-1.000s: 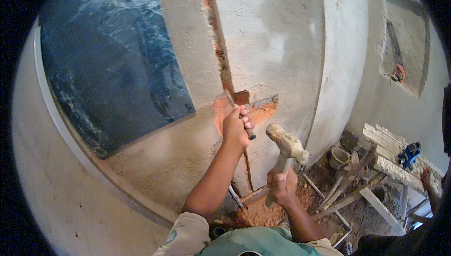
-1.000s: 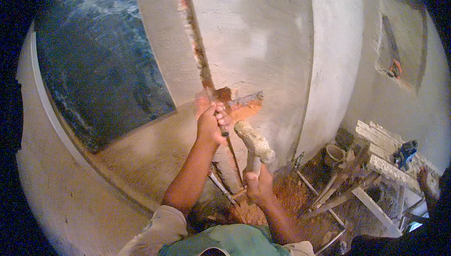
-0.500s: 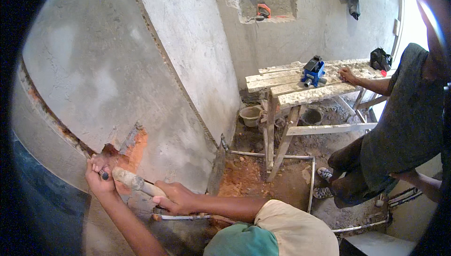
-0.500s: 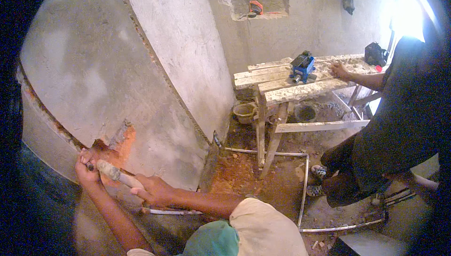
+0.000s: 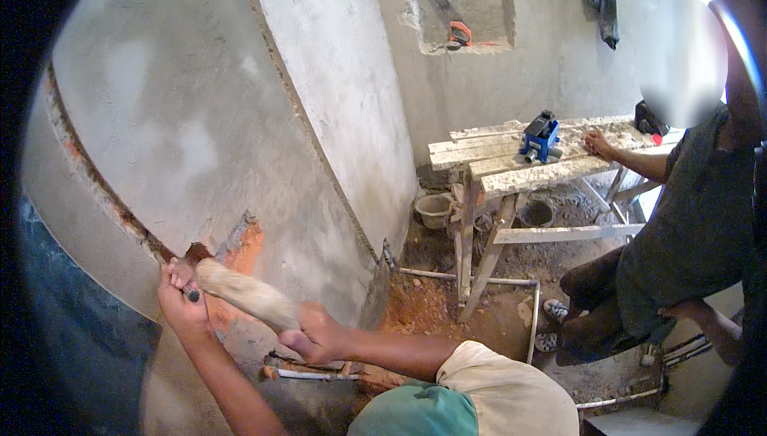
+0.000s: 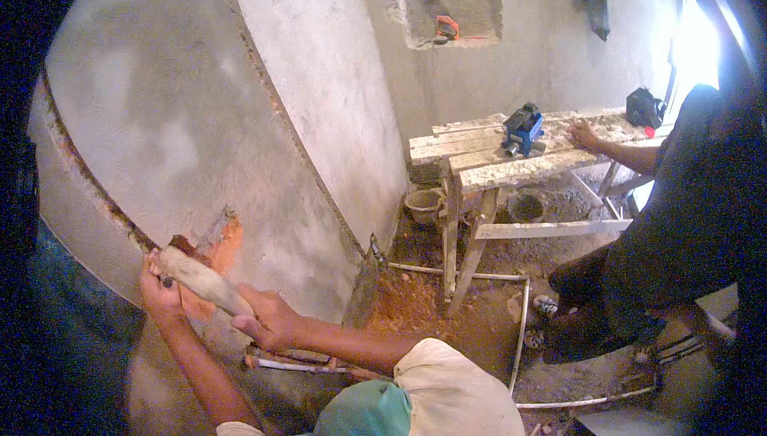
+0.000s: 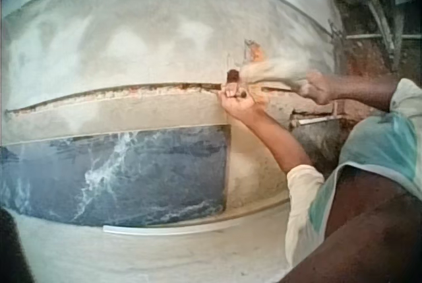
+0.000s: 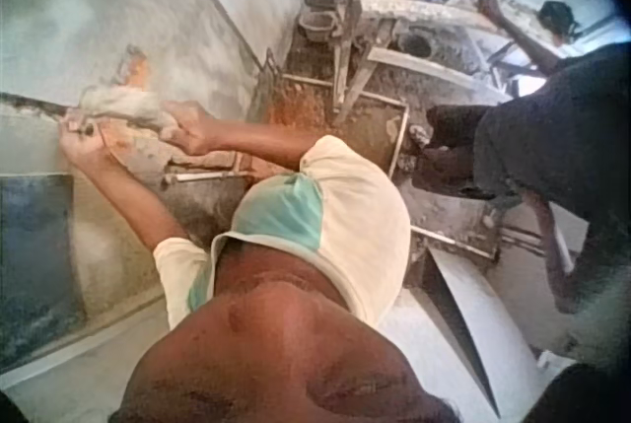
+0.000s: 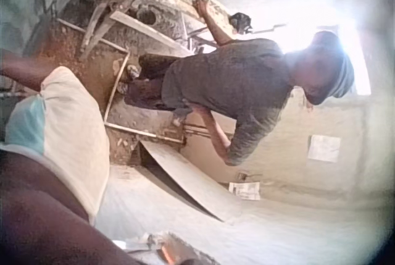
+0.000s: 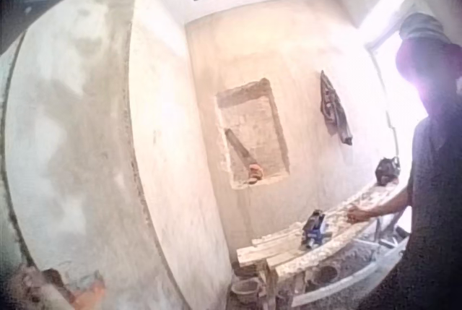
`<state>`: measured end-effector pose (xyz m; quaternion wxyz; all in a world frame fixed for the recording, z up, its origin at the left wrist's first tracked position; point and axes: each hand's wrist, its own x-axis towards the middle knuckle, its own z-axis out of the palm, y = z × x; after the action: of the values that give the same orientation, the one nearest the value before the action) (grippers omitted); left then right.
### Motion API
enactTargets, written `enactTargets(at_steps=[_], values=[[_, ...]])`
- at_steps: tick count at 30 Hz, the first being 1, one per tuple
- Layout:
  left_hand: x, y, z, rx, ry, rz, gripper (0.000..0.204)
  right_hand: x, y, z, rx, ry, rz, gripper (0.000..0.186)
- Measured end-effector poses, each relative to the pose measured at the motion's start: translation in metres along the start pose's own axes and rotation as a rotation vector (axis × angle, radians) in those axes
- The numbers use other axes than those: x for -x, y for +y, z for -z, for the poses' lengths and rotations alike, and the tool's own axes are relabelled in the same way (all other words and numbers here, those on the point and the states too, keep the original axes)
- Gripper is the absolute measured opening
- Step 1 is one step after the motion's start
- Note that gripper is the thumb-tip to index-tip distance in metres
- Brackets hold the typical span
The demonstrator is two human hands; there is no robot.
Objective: The person uses a hammer and chisel to carve out a channel in a concrete wall and then fits a blue plastic electrical box into the opening.
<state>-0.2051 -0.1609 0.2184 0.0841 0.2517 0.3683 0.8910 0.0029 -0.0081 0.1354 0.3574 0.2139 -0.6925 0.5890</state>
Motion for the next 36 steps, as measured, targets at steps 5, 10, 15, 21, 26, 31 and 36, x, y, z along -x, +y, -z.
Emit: enactTargets(at_steps=[5, 10, 15, 21, 26, 31, 36], values=[[-0.005, -0.012, -0.021, 0.296, 0.025, 0.163, 0.016, 0.003, 0.028, -0.009, -0.105, -0.046, 0.129, 0.056], [0.019, -0.011, -0.029, -0.024, 0.034, 0.151, 0.016, 0.02, -0.002, -0.008, 0.103, -0.081, -0.302, 0.034], [0.099, -0.042, -0.044, -0.172, 0.222, 0.206, 0.025, 0.052, 0.007, 0.001, 0.213, 0.168, -0.35, 0.033], [0.176, -0.137, -0.028, -0.458, -0.099, 0.394, 0.044, 0.099, 0.017, 0.018, 0.289, 0.203, -0.645, 0.031], [0.178, -0.174, -0.064, -0.468, -0.126, 0.403, 0.04, 0.111, 0.028, 0.032, 0.398, 0.245, -0.738, 0.036], [0.15, -0.208, -0.079, -0.637, -0.035, 0.297, 0.028, 0.109, 0.028, 0.054, 0.443, 0.248, -0.587, 0.036], [0.114, -0.221, -0.059, -0.681, 0.106, 0.132, 0.036, 0.101, 0.045, 0.13, 0.542, 0.366, -0.562, 0.039]])
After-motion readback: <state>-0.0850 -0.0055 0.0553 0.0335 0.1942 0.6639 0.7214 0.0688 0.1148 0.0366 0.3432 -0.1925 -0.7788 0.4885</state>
